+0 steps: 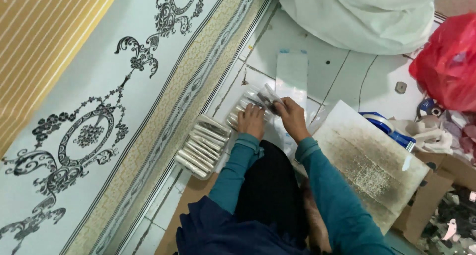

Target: The person puts metal electronic components into small plastic bags, seals the bags by hand, and places the packed bags onto stacks on the floor.

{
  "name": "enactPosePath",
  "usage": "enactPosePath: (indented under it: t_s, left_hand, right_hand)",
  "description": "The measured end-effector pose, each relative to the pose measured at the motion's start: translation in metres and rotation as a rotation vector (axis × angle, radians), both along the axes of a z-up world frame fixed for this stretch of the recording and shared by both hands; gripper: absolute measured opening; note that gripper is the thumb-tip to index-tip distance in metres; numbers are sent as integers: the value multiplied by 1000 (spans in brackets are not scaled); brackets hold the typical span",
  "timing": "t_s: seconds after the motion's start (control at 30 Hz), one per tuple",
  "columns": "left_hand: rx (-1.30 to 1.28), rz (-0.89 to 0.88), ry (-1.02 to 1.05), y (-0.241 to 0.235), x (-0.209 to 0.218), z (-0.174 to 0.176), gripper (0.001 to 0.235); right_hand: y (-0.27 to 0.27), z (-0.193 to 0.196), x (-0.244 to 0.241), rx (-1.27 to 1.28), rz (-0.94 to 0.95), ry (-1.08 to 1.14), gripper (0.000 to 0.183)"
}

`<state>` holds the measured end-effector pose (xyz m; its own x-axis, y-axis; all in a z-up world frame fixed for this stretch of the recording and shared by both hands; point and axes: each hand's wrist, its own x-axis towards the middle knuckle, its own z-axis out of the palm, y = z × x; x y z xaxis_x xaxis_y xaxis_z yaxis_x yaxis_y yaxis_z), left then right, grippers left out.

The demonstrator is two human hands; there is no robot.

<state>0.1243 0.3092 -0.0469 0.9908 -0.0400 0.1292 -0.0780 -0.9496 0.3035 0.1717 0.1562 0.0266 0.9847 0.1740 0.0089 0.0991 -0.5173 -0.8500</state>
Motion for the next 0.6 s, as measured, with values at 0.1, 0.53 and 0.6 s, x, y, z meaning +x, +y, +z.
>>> enactPosePath:
  t_s: [0.1, 0.53, 0.6]
  left_hand:
    - [156, -75, 197, 2, 25, -19, 30]
    - [132, 32, -60, 5, 16, -28, 24]
    - [158, 59, -44, 5, 14, -17, 22]
  right_hand:
    - [18, -18, 14, 27, 41, 55, 16]
    - [28, -39, 28, -244, 175, 103, 17]
    - [37, -35, 29, -294, 196, 81, 20]
